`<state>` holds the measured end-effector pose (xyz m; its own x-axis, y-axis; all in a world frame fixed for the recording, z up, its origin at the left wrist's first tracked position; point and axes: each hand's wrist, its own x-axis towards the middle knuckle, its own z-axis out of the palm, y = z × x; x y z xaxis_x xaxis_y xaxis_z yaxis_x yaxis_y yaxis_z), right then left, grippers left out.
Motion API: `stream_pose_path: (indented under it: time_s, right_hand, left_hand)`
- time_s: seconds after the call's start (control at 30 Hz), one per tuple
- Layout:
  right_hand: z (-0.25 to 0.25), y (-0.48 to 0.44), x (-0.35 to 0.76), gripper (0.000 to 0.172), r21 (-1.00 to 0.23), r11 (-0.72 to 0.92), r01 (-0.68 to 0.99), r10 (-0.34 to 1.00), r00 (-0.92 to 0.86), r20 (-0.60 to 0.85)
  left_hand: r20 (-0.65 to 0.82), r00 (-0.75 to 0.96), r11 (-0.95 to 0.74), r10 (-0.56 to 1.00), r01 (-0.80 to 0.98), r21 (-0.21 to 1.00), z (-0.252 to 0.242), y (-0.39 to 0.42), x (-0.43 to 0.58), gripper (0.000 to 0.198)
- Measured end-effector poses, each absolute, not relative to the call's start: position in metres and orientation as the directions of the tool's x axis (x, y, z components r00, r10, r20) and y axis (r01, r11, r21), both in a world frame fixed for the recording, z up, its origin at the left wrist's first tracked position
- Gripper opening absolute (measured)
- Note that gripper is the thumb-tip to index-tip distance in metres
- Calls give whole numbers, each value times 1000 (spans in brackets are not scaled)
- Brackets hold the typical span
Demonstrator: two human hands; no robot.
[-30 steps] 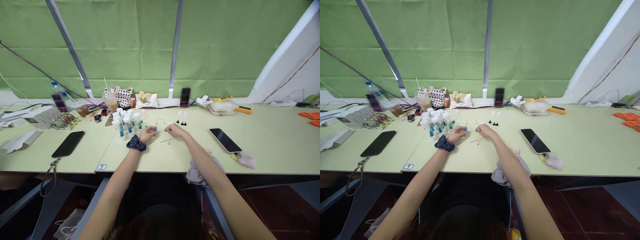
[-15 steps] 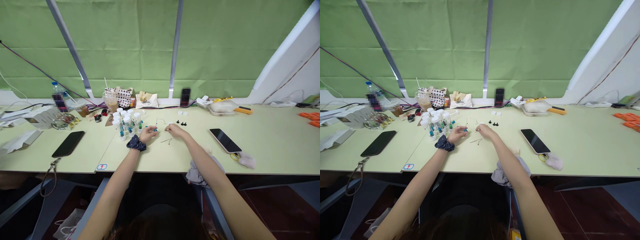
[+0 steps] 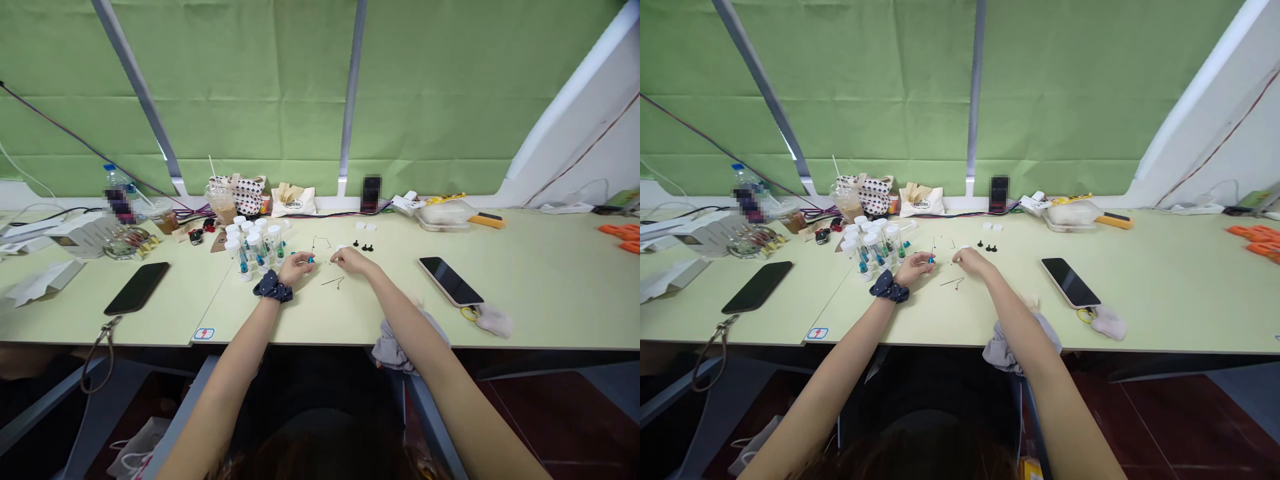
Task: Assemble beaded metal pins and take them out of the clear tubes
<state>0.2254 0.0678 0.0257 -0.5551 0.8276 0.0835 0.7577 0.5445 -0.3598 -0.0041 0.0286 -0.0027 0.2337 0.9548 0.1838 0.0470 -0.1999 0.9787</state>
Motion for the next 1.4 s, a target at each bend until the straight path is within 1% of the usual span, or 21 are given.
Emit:
stream_pose_path:
  time_s: [0.23,0.63,0.93,1.2,1.4]
  right_hand:
    - [26,69,226,32,-354,555,753,820,-567,80]
    - [31,63,225,28,-396,552,734,811,-582,50]
    - [34,60,226,30,-428,543,723,809,-587,35]
    - [36,58,228,32,-420,559,715,796,-604,33]
    - [37,58,230,32,-474,537,698,789,-614,-9]
  left_hand:
    - [191,224,-203,956,36,978,-3,28,-3,52]
    - [190,227,-201,955,28,979,-4,29,-3,53]
    - [184,220,-197,958,39,980,-4,28,-3,54]
    - [198,229,-206,953,13,978,-8,31,-4,50]
    - [179,221,-188,959,23,982,-6,30,-4,51]
